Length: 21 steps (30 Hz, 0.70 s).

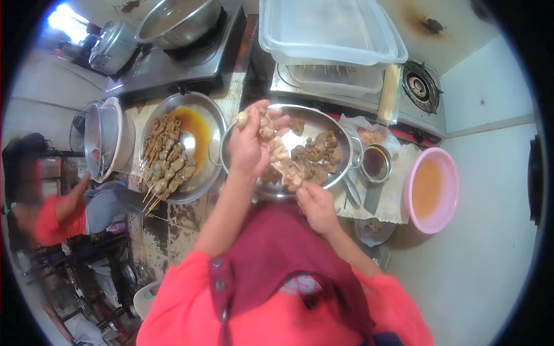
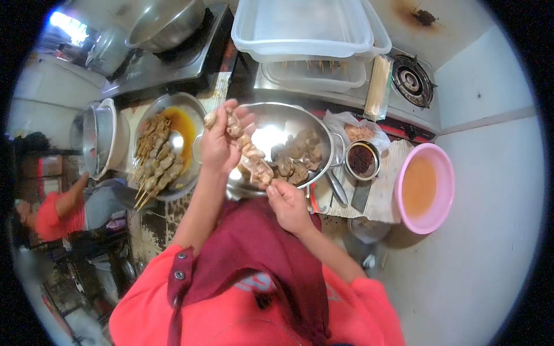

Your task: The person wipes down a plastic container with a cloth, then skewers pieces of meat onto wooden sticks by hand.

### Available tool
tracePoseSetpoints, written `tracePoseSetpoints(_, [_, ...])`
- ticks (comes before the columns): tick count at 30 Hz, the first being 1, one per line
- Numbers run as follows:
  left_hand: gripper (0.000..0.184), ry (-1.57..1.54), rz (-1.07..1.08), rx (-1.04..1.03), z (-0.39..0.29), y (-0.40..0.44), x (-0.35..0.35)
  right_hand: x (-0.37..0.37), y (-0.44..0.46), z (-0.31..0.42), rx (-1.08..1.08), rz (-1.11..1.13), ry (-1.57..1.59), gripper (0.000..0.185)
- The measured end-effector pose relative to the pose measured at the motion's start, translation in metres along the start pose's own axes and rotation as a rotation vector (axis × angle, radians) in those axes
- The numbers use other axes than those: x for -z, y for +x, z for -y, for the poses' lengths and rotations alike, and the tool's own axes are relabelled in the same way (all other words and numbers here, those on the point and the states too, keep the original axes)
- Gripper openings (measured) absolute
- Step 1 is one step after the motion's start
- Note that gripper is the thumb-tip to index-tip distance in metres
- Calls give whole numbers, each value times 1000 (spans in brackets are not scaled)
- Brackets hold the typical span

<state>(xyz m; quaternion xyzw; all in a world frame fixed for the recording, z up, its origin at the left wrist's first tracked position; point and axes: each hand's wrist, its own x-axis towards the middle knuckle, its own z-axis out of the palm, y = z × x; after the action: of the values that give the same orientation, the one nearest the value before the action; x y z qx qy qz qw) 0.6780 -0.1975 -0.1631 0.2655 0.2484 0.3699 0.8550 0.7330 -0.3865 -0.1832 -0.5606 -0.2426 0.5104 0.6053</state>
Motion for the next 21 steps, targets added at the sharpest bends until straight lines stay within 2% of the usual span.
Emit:
tracePoseSetpoints(4, [20,36,-26,-26,9,2,1,-8,2,-12,248,-120,-206,18])
tracePoseSetpoints(7, [19,98,-73,-20,16,-1,3,-12,-7,-5,151,-163,-382,16])
tracePoseSetpoints(10, [19,106,-112,25,24,-4,10,-17,-9,1,210,-185,-433,15])
tracePoseSetpoints(14, [18,49,-151,12,24,-9,12,-17,-6,-7,189,-204,-424,15])
tracePoseSetpoints(17, [19,152,-255,57,30,-12,11,-19,-6,-12,194,-193,-421,15])
tracePoseSetpoints(21, [23,192,-192,77,39,-14,5,-16,4,0,184,-200,-459,15])
